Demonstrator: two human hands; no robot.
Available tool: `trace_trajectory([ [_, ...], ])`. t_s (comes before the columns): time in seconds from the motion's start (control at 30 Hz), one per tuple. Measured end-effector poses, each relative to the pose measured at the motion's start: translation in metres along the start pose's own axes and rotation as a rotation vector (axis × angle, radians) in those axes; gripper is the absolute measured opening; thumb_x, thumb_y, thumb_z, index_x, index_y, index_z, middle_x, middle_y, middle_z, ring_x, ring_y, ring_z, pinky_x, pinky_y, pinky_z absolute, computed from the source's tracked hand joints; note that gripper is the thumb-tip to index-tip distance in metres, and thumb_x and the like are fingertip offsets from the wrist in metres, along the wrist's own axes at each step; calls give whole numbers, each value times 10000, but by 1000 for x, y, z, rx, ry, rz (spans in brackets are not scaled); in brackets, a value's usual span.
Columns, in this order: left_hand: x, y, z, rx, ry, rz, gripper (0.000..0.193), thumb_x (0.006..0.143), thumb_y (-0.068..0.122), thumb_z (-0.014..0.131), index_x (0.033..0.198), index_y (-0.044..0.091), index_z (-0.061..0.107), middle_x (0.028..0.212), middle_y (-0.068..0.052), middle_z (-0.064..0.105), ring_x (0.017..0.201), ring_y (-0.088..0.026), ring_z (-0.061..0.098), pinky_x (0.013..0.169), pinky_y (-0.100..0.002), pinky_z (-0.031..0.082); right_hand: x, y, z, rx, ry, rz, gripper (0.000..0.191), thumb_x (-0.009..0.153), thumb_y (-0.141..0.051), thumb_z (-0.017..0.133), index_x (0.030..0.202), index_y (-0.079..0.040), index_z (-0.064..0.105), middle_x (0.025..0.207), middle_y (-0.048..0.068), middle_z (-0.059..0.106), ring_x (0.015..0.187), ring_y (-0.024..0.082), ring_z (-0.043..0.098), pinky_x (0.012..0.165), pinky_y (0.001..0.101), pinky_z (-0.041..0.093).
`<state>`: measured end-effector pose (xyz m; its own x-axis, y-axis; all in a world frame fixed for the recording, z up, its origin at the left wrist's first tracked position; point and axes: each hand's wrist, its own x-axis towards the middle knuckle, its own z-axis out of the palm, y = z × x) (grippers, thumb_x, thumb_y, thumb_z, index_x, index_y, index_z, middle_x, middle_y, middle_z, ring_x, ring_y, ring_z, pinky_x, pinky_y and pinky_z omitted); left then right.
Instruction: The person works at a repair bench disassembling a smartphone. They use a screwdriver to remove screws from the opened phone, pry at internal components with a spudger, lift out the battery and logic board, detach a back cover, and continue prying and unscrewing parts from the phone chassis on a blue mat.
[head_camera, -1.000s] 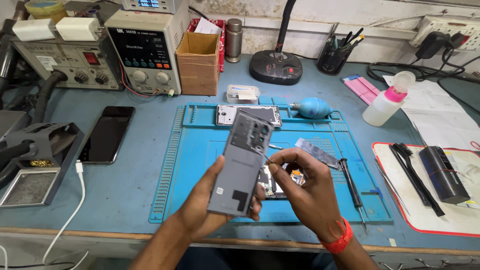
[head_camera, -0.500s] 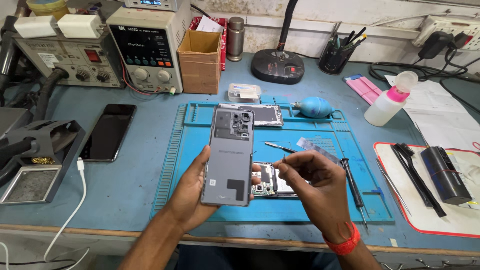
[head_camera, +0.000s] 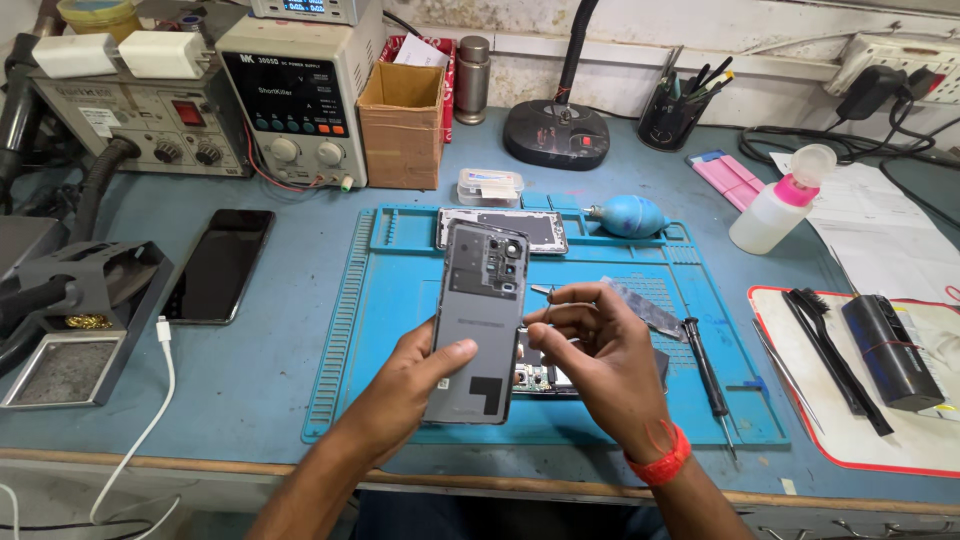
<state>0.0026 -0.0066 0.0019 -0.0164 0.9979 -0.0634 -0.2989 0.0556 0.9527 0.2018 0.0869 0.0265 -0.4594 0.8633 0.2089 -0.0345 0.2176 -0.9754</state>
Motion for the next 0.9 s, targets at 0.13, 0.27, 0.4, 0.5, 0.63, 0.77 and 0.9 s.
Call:
trace_trajectory([
  [0.13, -2, 2, 6, 139, -4, 40, 417, 993, 243, 524, 1339, 26, 613, 1126, -62, 713, 994, -112, 664, 881, -319, 573, 0, 2, 1, -72, 10, -51, 307, 848, -24, 765, 1094, 1, 584, 909, 85, 760, 823, 115, 731, 703, 262, 612],
  [0.27, -4, 6, 12, 242, 64, 140, 408, 985, 212, 517, 1338, 26, 603, 1099, -62, 728, 962, -110, 662, 860, -307, 564, -3, 6, 0, -141, 20, -63, 304, 848, -8, 786, 1045, -16, 554, 815, 72, 718, 732, 107, 663, 636, 268, 545],
  [0.4, -5, 10, 17, 288, 114, 200, 385, 979, 171, 520, 1317, 15, 614, 1083, -65, 749, 954, -102, 660, 859, -290, 554, -7, 11, 1, -117, 6, -146, 360, 836, 34, 775, 1061, -48, 506, 825, 63, 699, 756, 92, 637, 663, 261, 546],
  [0.5, -6, 13, 18, 334, 142, 222, 352, 979, 168, 536, 1280, 9, 624, 1054, -62, 759, 942, -103, 669, 850, -287, 556, -10, 12, 0, -64, 10, -150, 389, 832, 51, 756, 1061, -65, 463, 822, 70, 701, 750, 106, 670, 643, 261, 560],
  [0.63, -5, 13, 18, 323, 172, 202, 314, 971, 162, 542, 1224, 4, 642, 1007, -67, 752, 907, -108, 676, 817, -298, 564, -11, 12, 1, -74, 10, -196, 412, 831, 71, 752, 1054, -67, 434, 864, 81, 703, 805, 113, 688, 684, 266, 578],
  [0.77, 1, 12, 8, 292, 292, 132, 308, 971, 172, 525, 1208, 12, 638, 978, -77, 749, 853, -133, 697, 769, -314, 590, -18, 8, 1, -8, -6, -227, 439, 834, 83, 744, 1074, -70, 409, 891, 81, 695, 845, 116, 697, 746, 280, 602],
  [0.9, 7, 15, -24, 177, 388, 174, 301, 969, 128, 536, 1221, -19, 611, 985, -121, 744, 820, -166, 729, 721, -329, 618, -24, 0, -3, -11, -39, -250, 454, 855, 63, 744, 1133, -84, 416, 882, 75, 708, 859, 114, 699, 785, 283, 599],
])
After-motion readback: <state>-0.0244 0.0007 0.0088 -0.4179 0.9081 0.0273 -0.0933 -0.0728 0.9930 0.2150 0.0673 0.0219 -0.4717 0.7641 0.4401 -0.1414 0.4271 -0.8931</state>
